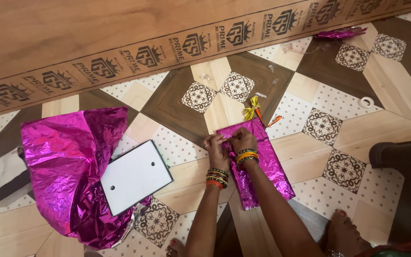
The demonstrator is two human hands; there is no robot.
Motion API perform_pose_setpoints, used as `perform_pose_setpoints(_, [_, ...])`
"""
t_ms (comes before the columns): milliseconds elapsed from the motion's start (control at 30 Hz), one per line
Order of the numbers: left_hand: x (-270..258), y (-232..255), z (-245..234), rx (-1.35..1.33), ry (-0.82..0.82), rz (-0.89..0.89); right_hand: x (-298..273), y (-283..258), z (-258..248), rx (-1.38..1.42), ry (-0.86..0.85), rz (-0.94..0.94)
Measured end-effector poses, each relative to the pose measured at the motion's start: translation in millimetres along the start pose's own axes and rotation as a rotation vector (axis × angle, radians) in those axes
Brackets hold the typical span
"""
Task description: The person wraps a book with silver and pink metallic paper. They fold the paper around the book, smooth the edges, and secure the package with clear tape. The person then ties a yellow ribbon around the wrapped book.
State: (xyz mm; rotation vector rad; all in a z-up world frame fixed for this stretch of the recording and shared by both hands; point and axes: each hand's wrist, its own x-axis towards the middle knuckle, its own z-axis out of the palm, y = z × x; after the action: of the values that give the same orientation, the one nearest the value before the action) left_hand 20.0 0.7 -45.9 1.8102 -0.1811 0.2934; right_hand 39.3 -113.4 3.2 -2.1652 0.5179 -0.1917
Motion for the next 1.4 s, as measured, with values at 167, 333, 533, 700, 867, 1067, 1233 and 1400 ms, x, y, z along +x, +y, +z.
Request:
perform_pose_setpoints(167, [-5, 8, 2, 0.114, 0.089, 0.018, 0, 1, -1, -0.005, -0.051, 0.007])
perform_pose_setpoints(333, [-5, 11, -2, 0.255, 0.152, -0.039, -2, 6, 3, -0.132, -0.048, -0.076])
perform_pose_setpoints(533, [-9, 10, -6, 0.399, 0.098, 0.041, 2, 11, -2, -0.127, -0.079, -0.178])
perform_pose_setpoints(700, [-17, 5, -12, 0.489, 0.095, 0.168, -10, 5, -7, -0.305, -0.037, -0.323])
perform_pose_setpoints(867, [-21, 10, -16, 0.610, -0.004, 0.168, -21, 9, -12, -0.578, -0.031, -0.545])
perform_pose_setpoints(1067, [-24, 19, -22, 0.632, -0.129, 0.160, -19, 15, -8, -0.670, 0.038, -0.665])
perform_pose_setpoints(1233, [-28, 27, -34, 0.708, -0.231, 0.392, -21, 10, -20, -0.621, -0.091, -0.593])
perform_pose_setpoints(1400, [-38, 28, -43, 0.685, -0.268, 0.469, -20, 8, -28, -0.654, -0.217, -0.572])
